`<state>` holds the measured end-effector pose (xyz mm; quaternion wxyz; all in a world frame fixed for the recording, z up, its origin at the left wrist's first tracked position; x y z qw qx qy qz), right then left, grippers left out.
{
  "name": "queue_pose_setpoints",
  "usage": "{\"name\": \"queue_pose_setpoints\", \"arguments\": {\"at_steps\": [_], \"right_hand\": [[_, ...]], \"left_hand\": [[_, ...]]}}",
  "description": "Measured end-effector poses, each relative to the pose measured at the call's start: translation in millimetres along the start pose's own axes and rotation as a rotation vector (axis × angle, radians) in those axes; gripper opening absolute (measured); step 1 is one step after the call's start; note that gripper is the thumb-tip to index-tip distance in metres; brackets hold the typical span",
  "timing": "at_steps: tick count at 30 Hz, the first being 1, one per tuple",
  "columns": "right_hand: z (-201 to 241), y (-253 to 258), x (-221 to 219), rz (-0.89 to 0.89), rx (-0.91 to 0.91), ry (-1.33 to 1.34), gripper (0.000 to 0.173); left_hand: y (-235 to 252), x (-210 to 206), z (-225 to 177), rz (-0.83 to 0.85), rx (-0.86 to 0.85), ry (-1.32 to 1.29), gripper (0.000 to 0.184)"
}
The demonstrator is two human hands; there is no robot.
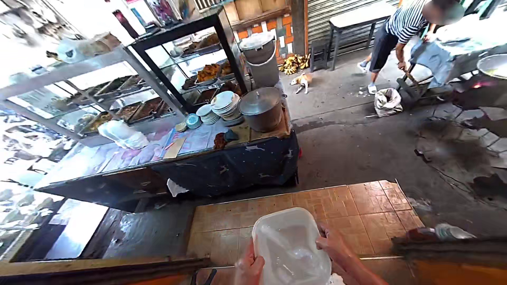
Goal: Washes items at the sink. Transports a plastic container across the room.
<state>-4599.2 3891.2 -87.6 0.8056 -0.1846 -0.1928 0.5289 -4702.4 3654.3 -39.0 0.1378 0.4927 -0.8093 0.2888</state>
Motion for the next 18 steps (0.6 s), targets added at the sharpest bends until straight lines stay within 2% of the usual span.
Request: {"name": "queue_pose_setpoints", "arguments": {"at_steps": [6,10,15,18], "right_hand": [[23.2,63.9,77.6,-0.226,-0.016,0.03,0.023],[20.6,105.5,125.0,-0.437,0.074,0.082,0.018],[11.5,165.6,169.6,-0.673,0.196,0.079,0.016],[16.3,211.2,199.7,-0.793,0.234,0.042,0.016]], "left_hand": [[115.6,-61.4,-53.9,0.184,-0.069,-0.035,0.058],[205.3,-113.7,-88.4,0.386,-0.183,0.018,0.057],[324.0,-186.1,-126.3,0.561,-0.475,0.093,0.051],[387.1,-229.0,-151.1,0.634,-0.572,0.06,0.049]]}}
Point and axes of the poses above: each hand's wrist, its own y-axis towards the middle knuckle, its own x-axis out of the back of the hand, z = x × y, the point moved 4 cm from there along y, towards the middle knuckle, and after that the axes turned 2 degrees about x, right-handed, at the moved point
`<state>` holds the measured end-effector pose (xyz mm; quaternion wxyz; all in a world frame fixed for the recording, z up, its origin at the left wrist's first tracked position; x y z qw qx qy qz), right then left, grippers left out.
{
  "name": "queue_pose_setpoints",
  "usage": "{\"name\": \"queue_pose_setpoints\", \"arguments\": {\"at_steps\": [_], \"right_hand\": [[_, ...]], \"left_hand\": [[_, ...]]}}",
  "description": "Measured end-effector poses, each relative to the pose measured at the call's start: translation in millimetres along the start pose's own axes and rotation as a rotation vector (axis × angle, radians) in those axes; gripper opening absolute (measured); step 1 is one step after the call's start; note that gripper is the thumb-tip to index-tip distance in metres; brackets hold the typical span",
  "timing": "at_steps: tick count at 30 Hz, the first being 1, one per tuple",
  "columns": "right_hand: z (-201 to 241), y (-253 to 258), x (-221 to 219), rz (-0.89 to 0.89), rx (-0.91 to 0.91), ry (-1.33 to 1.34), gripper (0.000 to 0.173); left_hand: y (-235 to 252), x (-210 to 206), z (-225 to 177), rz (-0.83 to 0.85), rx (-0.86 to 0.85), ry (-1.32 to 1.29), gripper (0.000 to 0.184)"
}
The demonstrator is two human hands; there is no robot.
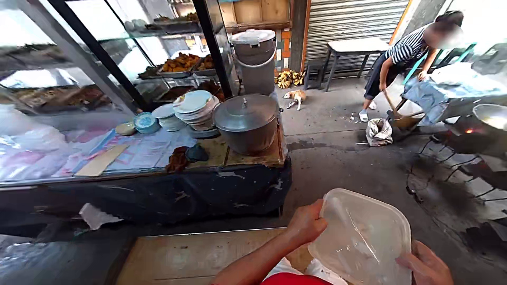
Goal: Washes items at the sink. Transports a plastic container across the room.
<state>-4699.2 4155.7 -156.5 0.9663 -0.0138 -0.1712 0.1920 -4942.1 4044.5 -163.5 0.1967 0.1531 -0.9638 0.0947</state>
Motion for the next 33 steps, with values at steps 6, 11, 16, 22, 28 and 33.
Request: {"name": "queue_pose_setpoints", "arguments": {"at_steps": [6,11,16,22,28,33], "right_hand": [[7.4,106.8,-20.4,-0.038,-0.031,0.118,0.021],[2.4,212.6,-38.6,0.084,-0.085,0.203,0.019],[0.6,331.9,-63.7,0.237,-0.108,0.174,0.015],[38.1,455.9,-106.0,0.407,-0.022,0.124,0.015],[86.5,565.7,-170.0,0.495,0.163,0.156,0.014],[116.5,652.3,-248.2,0.594,0.355,0.229,0.019]], "left_hand": [[116.0,23.4,6.0,0.041,-0.005,0.003,0.038],[205.1,39.5,17.2,-0.015,0.104,-0.008,0.044],[279.4,58.1,24.8,-0.175,0.225,-0.054,0.051],[359.0,100.5,27.2,-0.372,0.292,-0.179,0.054],[435.0,160.0,36.4,-0.644,0.215,-0.277,0.038],[487.0,211.8,70.3,-0.843,0.099,-0.353,0.046]]}}
Point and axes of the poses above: each hand's wrist, its own y-axis towards the middle knuckle, its own x-axis out of the back of the hand, z = x × y, the point moved 4 cm from there along y, towards the middle knuckle, and after that the axes turned 2 degrees about x, right-handed, at the moved point
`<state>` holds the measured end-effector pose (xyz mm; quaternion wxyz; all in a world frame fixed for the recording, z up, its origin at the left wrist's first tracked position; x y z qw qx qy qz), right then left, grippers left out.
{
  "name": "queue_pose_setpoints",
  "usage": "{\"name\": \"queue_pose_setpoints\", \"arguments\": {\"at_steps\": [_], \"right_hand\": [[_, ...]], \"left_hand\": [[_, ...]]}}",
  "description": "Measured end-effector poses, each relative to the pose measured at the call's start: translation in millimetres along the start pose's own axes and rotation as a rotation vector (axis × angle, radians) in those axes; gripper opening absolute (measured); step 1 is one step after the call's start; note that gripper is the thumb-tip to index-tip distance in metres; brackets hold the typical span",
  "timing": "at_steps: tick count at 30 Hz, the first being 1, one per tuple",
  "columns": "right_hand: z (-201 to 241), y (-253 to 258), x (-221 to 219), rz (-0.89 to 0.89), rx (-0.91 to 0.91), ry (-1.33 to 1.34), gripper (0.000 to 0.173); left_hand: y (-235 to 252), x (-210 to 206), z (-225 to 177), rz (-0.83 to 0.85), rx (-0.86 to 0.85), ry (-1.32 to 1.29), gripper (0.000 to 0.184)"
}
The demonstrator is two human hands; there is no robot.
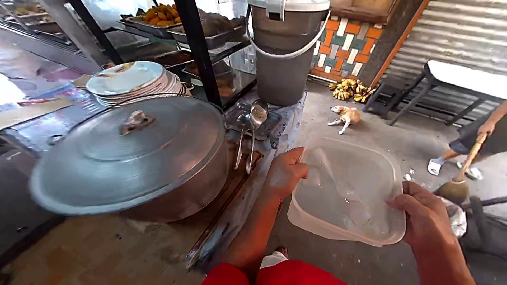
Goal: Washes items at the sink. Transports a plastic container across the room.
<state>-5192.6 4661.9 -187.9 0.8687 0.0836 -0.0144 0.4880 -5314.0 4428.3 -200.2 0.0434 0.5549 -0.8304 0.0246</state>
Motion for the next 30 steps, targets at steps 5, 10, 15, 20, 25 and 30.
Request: {"name": "queue_pose_setpoints", "arguments": {"at_steps": [5,10,15,20,25,30], "right_hand": [[-21.9,110.2,-28.2,0.152,0.065,0.012,0.019],[-21.7,206.9,-65.5,0.308,0.08,0.076,0.019],[-23.6,300.9,-102.5,0.538,0.135,0.153,0.02],[-42.2,393.0,-136.3,0.811,0.16,0.187,0.017],[-47.9,461.0,-174.7,1.024,0.115,0.196,0.014],[-55.4,498.3,-205.6,1.171,0.041,0.236,0.016]], "left_hand": [[63.3,5.5,18.2,-0.217,-0.022,-0.009,0.056],[111.8,12.7,10.6,-0.454,-0.051,-0.046,0.054],[150.4,6.3,4.6,-0.713,-0.092,-0.009,0.052],[196.7,-14.1,1.5,-0.944,-0.119,0.021,0.051],[234.0,-31.2,-4.4,-1.117,-0.087,0.073,0.05],[257.4,-47.3,-9.8,-1.195,-0.078,0.13,0.048]]}}
Point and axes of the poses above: each hand's wrist, its own y-axis towards the middle knuckle, its own x-axis out of the back of the hand, z = x × y, the point moved 4 cm from there along y, towards the middle knuckle, and after that the axes turned 2 degrees about x, right-handed, at the moved point
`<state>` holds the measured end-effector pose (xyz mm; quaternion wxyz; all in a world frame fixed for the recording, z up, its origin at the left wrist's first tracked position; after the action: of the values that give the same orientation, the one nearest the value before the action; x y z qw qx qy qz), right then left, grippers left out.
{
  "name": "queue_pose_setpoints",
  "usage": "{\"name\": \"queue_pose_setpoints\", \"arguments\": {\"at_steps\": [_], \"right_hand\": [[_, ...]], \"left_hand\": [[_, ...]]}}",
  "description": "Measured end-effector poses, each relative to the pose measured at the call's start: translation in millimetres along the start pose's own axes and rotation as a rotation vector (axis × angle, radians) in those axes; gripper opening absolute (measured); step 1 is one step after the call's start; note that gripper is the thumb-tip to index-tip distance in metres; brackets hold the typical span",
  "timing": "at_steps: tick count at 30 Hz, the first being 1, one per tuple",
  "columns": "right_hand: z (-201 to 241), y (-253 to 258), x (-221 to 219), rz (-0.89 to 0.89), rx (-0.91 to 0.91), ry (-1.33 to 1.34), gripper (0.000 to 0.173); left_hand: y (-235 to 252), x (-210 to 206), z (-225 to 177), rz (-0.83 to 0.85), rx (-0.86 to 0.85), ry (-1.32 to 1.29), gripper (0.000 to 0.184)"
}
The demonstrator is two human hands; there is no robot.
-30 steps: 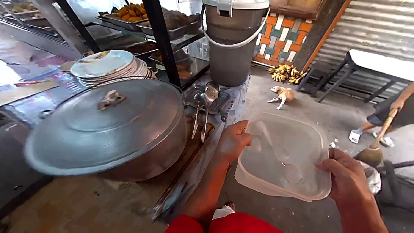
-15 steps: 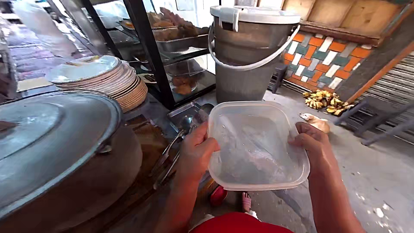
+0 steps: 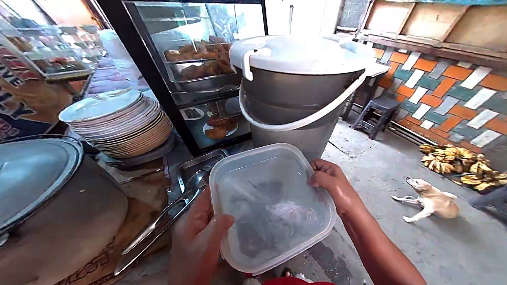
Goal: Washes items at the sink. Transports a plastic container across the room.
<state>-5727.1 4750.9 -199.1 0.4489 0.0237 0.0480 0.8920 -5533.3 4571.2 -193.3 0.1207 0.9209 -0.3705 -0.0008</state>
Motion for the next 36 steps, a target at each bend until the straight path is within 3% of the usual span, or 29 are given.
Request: {"name": "queue_pose_setpoints", "arguments": {"at_steps": [3,9,16,20,23,26,30,36], "right_hand": [[-6.3,19.9,8.6,0.066,0.001,0.006,0.015],[-9.0,48.5,17.3,0.095,0.039,-0.135,0.016],[2.5,59.2,6.6,0.123,0.027,-0.179,0.027],[2.4,58.2,2.5,0.113,-0.02,-0.127,0.025],[2.0,58.7,3.7,0.112,-0.067,-0.12,0.027],[3.6,59.6,2.8,0.12,-0.055,-0.135,0.031],[3.4,62.4,2.6,0.113,-0.011,-0.119,0.029],[-1.7,70.9,5.5,0.187,0.002,-0.104,0.026]], "left_hand": [[-2.2,-9.2,1.2,-0.009,0.008,-0.025,0.054],[-7.9,-16.3,8.0,0.063,0.021,-0.151,0.048],[0.6,-15.7,3.9,0.129,0.077,-0.185,0.045],[5.2,-15.8,8.3,0.137,0.077,-0.236,0.054],[-2.4,-14.6,13.6,0.098,-0.053,-0.095,0.071],[-32.6,-13.6,4.7,0.048,-0.361,0.314,0.098],[-60.0,-26.1,5.9,-0.071,-0.541,0.641,0.088],[-54.7,-45.5,15.1,-0.24,-0.537,0.564,0.062]]}}
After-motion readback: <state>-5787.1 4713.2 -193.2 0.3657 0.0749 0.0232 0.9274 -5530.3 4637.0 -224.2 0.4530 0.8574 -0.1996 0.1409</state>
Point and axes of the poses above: each hand's wrist, its own y-axis towards the middle knuckle, its own x-axis out of the back of the hand, z = x × y, the point moved 4 cm from there along y, towards the middle knuckle, and after that the axes turned 2 degrees about x, right-handed, at the moved point
